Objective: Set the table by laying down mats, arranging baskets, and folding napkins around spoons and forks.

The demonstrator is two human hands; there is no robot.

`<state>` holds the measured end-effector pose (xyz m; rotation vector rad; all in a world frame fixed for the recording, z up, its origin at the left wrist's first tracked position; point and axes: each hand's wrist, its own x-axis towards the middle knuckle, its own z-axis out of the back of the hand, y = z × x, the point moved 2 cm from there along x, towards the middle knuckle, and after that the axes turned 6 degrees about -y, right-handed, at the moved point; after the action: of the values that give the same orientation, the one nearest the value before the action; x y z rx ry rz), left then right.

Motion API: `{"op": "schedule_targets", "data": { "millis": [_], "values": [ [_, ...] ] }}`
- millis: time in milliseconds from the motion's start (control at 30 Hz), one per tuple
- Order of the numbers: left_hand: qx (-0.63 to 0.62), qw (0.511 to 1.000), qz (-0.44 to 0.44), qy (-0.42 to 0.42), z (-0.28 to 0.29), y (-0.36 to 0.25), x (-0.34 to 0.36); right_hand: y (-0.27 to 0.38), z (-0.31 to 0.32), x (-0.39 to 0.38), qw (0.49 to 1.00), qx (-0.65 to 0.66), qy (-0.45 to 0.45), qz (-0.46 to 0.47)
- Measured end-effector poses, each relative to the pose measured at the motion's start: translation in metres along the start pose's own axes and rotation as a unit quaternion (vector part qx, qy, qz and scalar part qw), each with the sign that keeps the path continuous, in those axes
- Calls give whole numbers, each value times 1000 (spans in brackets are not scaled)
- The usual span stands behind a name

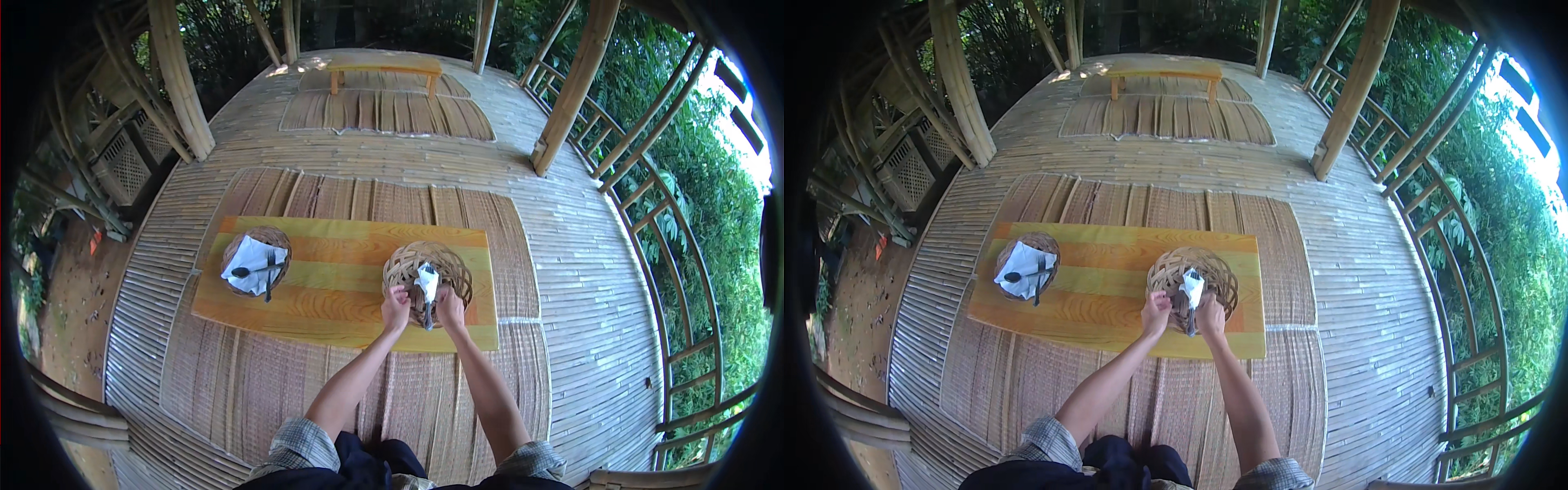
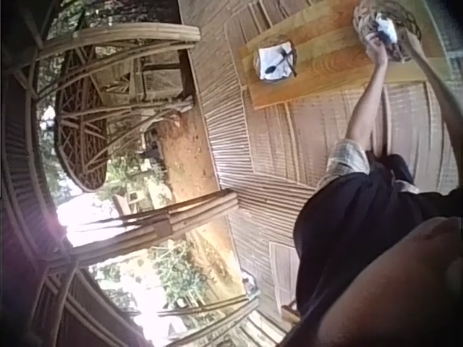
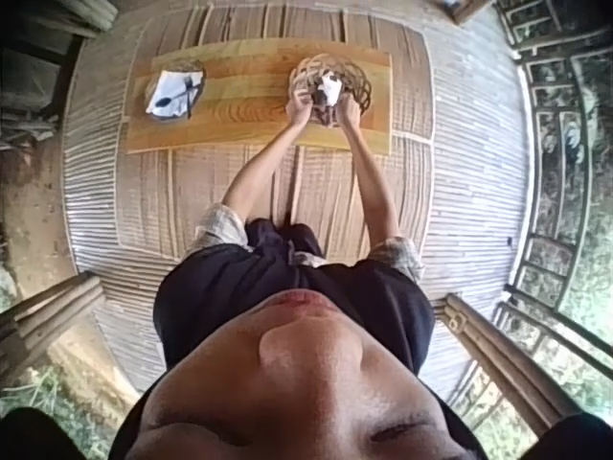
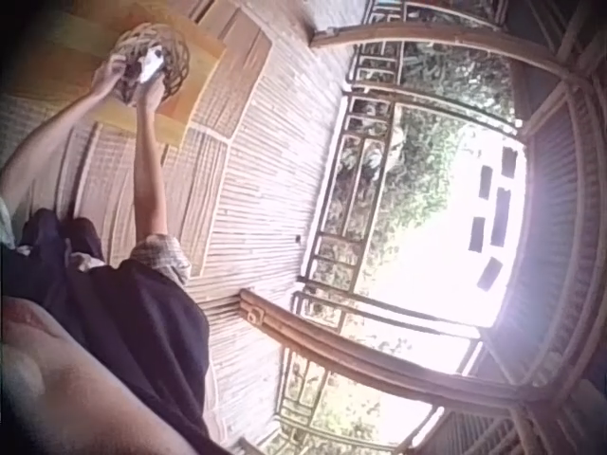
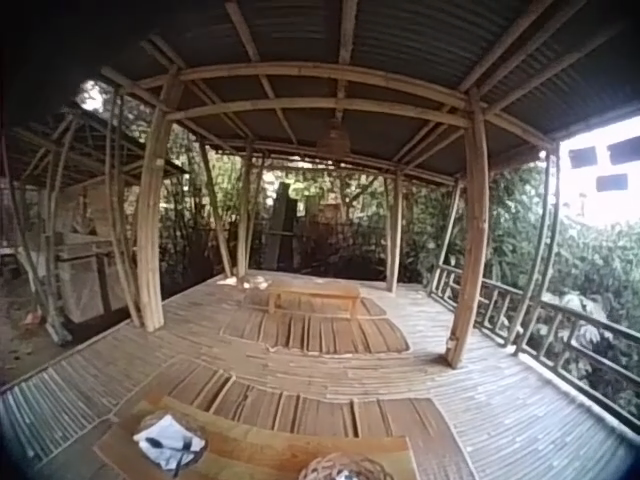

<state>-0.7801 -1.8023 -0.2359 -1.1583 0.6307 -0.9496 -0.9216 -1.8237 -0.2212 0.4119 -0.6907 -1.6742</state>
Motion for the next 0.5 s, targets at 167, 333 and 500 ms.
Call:
{"op": "schedule_targets", "data": {
  "millis": [167, 333, 500],
  "values": [
    [-39, 992, -100, -70, 70, -11, -9, 41, 11, -57, 996, 41, -3, 79],
    [-29, 989, -93, -113, 161, 21, -24, 79, -31, -132, 995, 43, 75, 50],
    [11, 979, -84, -184, 269, 60, -5, 137, -96, -168, 990, 43, 104, 87]
  ]
}}
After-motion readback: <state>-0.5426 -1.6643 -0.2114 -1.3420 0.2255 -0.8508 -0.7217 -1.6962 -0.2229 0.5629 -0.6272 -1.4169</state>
